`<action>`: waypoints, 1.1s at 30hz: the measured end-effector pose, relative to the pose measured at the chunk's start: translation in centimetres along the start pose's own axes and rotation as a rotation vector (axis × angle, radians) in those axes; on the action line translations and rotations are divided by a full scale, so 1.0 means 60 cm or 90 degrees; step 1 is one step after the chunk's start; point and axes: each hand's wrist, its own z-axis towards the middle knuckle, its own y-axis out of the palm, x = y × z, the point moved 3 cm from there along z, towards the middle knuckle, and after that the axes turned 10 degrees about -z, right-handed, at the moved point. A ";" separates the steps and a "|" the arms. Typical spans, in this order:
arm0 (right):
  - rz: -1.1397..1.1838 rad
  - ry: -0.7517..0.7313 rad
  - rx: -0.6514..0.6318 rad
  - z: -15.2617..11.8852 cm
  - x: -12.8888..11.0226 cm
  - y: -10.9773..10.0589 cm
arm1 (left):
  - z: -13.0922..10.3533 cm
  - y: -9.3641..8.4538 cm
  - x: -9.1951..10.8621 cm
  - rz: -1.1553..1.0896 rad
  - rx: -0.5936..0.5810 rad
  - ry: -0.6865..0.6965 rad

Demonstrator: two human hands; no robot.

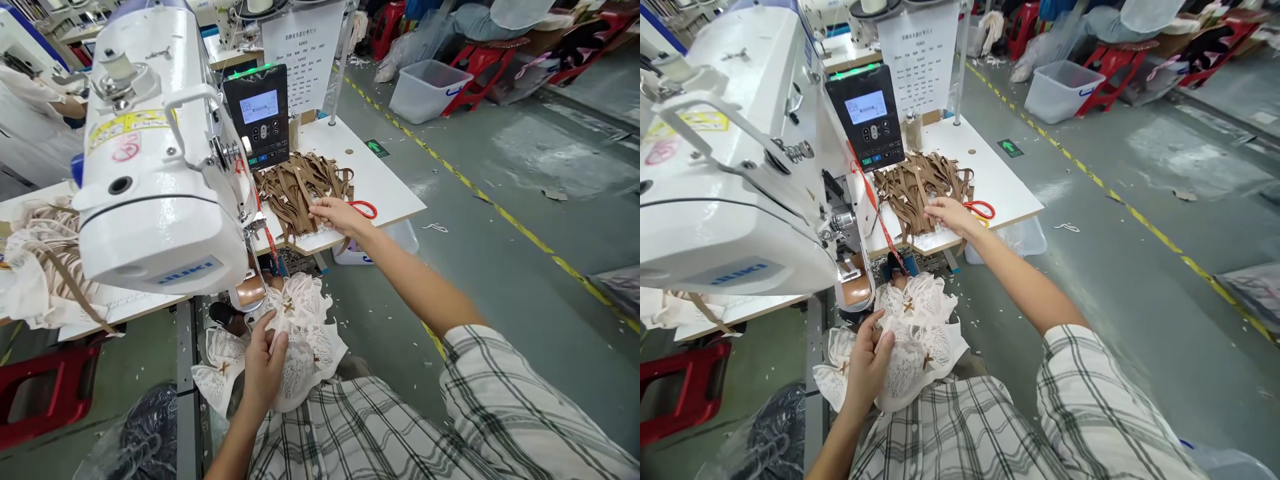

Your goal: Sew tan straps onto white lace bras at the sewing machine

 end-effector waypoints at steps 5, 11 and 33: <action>0.241 0.101 -0.135 -0.074 0.050 0.058 | 0.004 0.002 0.014 -0.003 -0.022 0.009; 0.302 0.034 -0.347 -0.187 0.076 0.155 | 0.025 0.004 0.034 -0.163 -0.067 -0.136; 0.283 0.192 -0.495 -0.270 0.126 0.238 | 0.031 -0.010 0.077 -0.034 -0.081 0.087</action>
